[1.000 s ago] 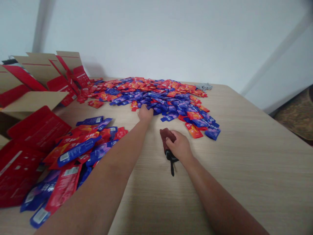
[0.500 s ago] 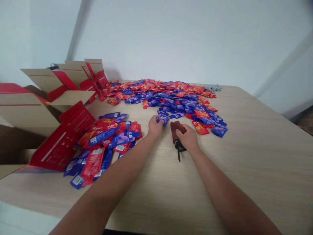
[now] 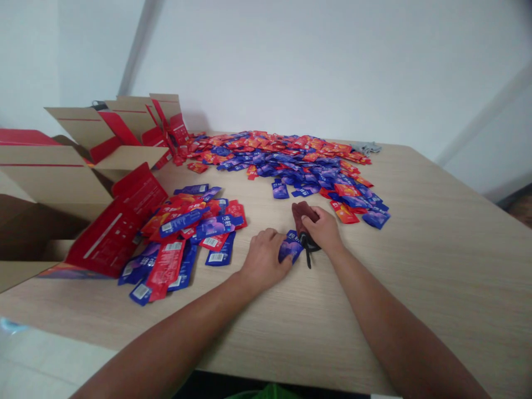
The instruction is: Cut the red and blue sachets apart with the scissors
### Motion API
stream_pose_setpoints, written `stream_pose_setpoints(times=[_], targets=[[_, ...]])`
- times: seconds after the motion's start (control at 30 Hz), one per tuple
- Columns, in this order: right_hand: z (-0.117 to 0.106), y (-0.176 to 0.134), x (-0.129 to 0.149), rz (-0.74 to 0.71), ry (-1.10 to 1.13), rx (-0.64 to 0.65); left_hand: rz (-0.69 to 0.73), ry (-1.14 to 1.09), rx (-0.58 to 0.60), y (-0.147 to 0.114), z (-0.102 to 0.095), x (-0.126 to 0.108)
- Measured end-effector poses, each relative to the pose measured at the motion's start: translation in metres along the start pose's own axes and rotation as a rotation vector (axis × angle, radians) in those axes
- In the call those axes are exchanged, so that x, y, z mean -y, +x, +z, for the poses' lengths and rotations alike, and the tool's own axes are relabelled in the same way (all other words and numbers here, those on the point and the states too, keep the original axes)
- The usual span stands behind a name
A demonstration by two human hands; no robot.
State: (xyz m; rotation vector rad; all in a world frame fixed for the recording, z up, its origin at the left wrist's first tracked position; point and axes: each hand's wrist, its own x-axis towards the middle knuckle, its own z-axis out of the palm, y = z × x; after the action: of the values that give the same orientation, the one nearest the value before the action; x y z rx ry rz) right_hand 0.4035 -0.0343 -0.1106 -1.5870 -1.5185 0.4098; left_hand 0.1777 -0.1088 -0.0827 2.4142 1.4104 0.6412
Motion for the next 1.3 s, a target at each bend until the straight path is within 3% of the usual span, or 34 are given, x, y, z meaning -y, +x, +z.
stream_pose_setpoints(times=[0.17, 0.3, 0.47, 0.53, 0.67, 0.83, 1.1, 1.3], targets=[[0.0, -0.001, -0.001, -0.005, 0.028, -0.013, 0.187, -0.052, 0.104, 0.0, -0.003, 0.004], [-0.002, -0.006, 0.006, -0.047, 0.069, -0.004, 0.127, -0.055, 0.099, 0.001, -0.002, 0.007], [-0.005, -0.02, 0.028, -0.245, 0.075, 0.293, 0.095, 0.028, 0.135, 0.0, -0.006, 0.001], [-0.004, -0.025, 0.034, -0.259, 0.086, 0.379, 0.093, 0.049, 0.156, -0.002, -0.007, -0.001], [-0.001, -0.029, 0.039, -0.29, 0.085, 0.462, 0.075, 0.042, 0.19, -0.006, -0.007, -0.005], [-0.003, -0.026, 0.037, -0.336, 0.06, 0.477, 0.045, 0.052, 0.208, -0.005, -0.008, -0.007], [0.0, -0.011, 0.02, -0.18, -0.14, 0.241, 0.076, 0.143, 0.247, -0.004, -0.014, -0.008], [-0.003, -0.015, 0.021, -0.246, -0.032, 0.3, 0.113, 0.13, 0.247, -0.004, -0.012, -0.007]])
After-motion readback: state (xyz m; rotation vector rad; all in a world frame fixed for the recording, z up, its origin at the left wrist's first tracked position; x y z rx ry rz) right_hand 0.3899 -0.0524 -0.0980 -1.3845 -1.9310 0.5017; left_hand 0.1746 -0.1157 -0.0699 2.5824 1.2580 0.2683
